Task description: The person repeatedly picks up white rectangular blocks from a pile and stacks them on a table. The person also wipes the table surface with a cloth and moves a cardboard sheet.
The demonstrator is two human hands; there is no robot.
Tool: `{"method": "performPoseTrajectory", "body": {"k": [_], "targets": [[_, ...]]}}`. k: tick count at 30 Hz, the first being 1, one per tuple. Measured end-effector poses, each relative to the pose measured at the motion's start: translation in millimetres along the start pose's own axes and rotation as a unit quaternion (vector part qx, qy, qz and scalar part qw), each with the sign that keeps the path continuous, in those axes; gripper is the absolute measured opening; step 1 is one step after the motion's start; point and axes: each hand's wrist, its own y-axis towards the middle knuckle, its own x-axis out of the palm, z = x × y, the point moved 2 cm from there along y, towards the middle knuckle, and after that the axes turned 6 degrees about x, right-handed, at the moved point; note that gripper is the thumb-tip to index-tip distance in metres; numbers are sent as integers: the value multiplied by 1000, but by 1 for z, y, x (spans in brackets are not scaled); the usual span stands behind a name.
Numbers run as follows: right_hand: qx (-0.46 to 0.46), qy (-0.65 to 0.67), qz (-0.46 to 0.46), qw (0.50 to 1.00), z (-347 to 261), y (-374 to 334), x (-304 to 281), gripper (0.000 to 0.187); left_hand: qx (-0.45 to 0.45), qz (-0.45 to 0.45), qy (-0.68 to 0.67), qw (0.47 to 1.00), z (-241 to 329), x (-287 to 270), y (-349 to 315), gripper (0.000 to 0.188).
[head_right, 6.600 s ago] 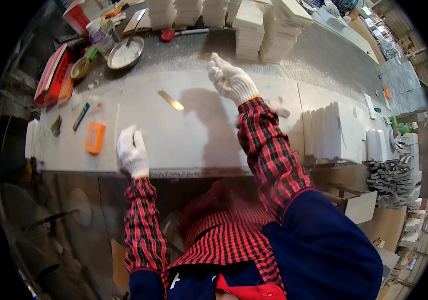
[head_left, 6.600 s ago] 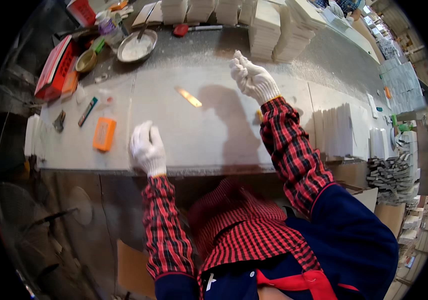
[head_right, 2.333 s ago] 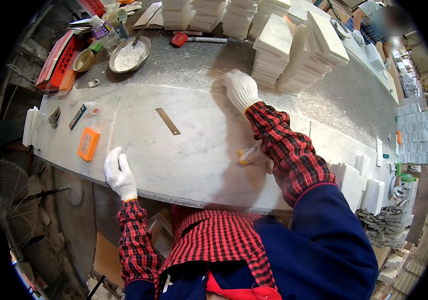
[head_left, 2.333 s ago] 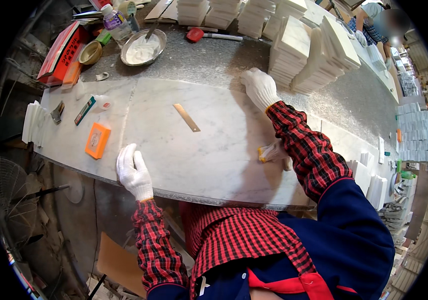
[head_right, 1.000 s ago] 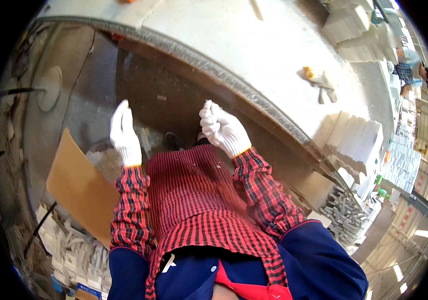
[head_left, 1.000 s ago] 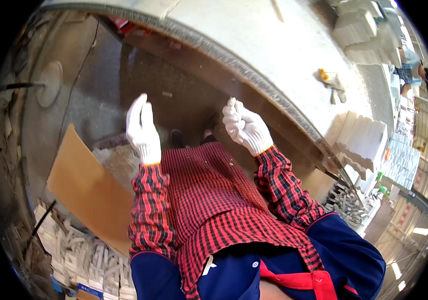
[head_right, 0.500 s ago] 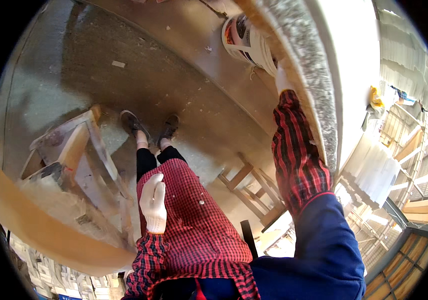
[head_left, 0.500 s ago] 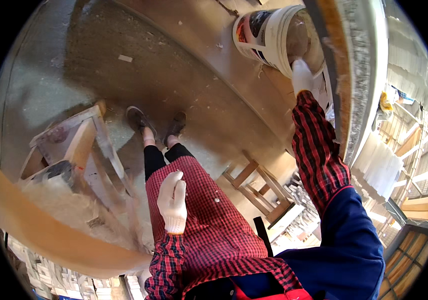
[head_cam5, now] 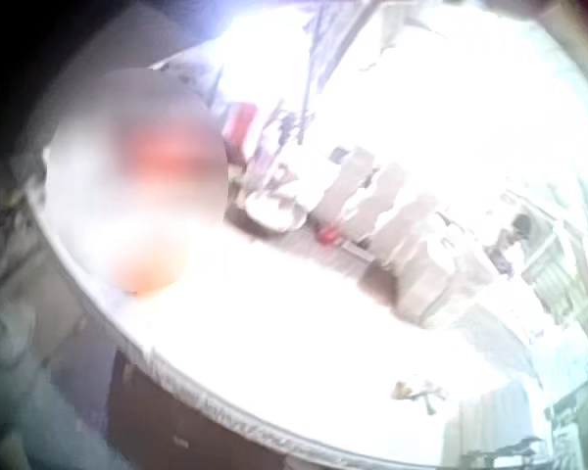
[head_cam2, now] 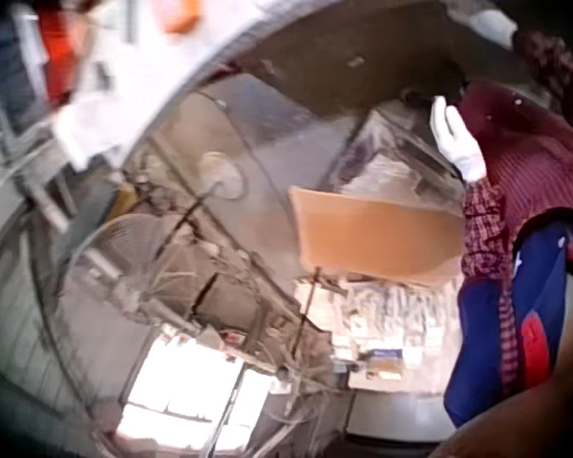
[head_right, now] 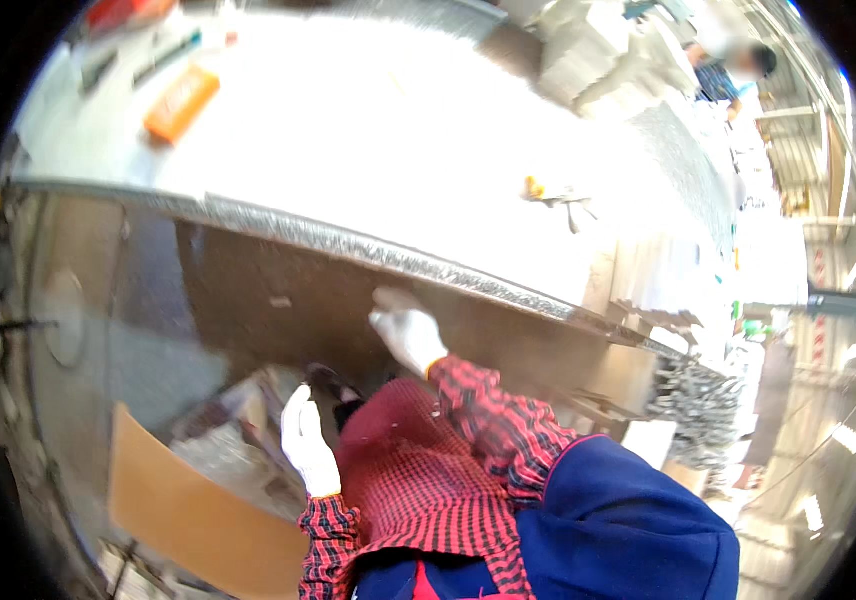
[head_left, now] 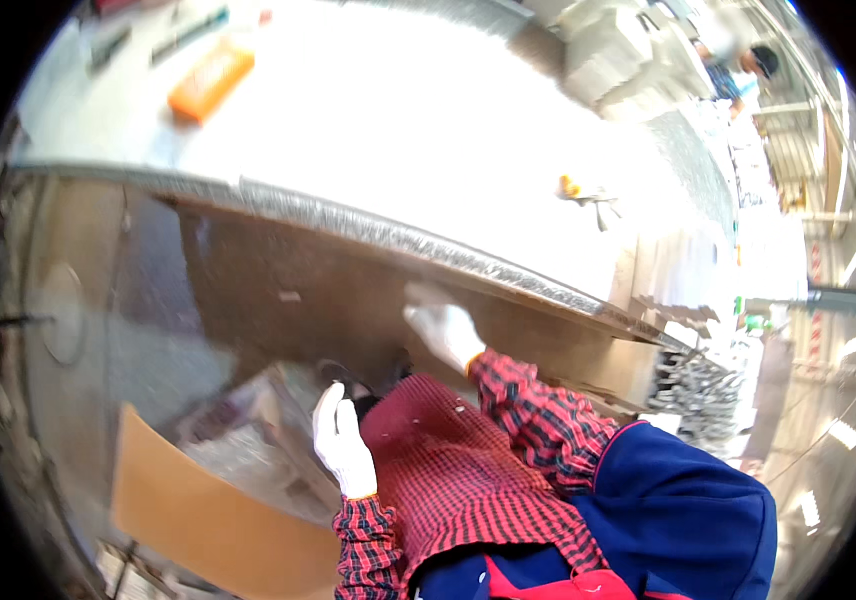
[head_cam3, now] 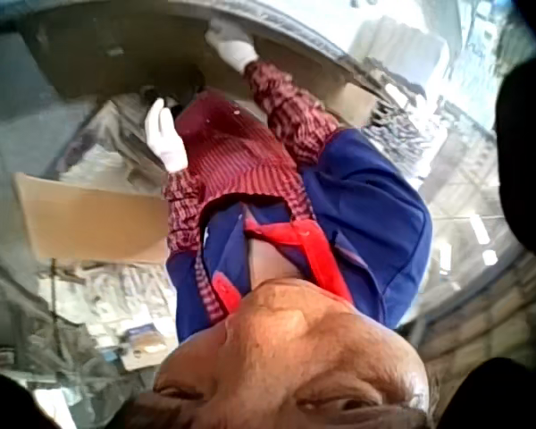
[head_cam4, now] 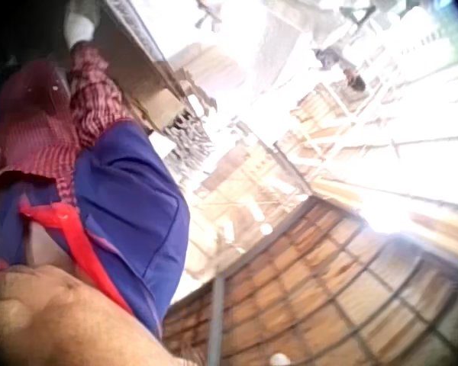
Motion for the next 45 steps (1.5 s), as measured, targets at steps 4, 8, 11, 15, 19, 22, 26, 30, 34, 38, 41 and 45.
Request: {"method": "performPoseTrajectory", "body": {"k": [4, 8, 11, 15, 19, 22, 26, 30, 34, 38, 41, 45], "targets": [[-178, 170, -97, 964, -89, -76, -27, 52, 132, 48, 23, 990, 46, -10, 63, 27], [-293, 148, 34, 944, -143, -70, -123, 43, 223, 76, 36, 971, 103, -16, 129, 26], [-189, 231, 80, 951, -141, -34, -204, 37, 252, 79, 10, 964, 126, 0, 166, 25], [-77, 278, 213, 934, -90, 41, -307, 34, 343, 40, 76, 935, 162, 50, 212, 22], [-11, 238, 244, 940, -31, 144, -363, 32, 379, 45, 112, 917, 180, 94, 259, 20], [8, 75, 271, 960, -20, 192, -382, 30, 430, 82, 260, 861, 181, 115, 279, 20], [16, -80, 195, 978, -32, 222, -393, 29, 433, 97, 285, 850, 177, 122, 283, 20], [-29, -139, 275, 951, -40, 220, -379, 32, 430, 87, 304, 846, 183, 123, 279, 18], [-71, -45, 316, 945, -55, 220, -378, 35, 418, 89, 303, 852, 183, 124, 280, 19], [-110, -72, 319, 939, -60, 237, -385, 37, 410, 85, 310, 854, 184, 127, 281, 20], [-93, -42, 256, 961, -54, 234, -392, 39, 408, 87, 305, 856, 184, 127, 281, 20], [-112, -5, 191, 975, -47, 220, -403, 52, 405, 89, 306, 857, 180, 125, 281, 20]]}}
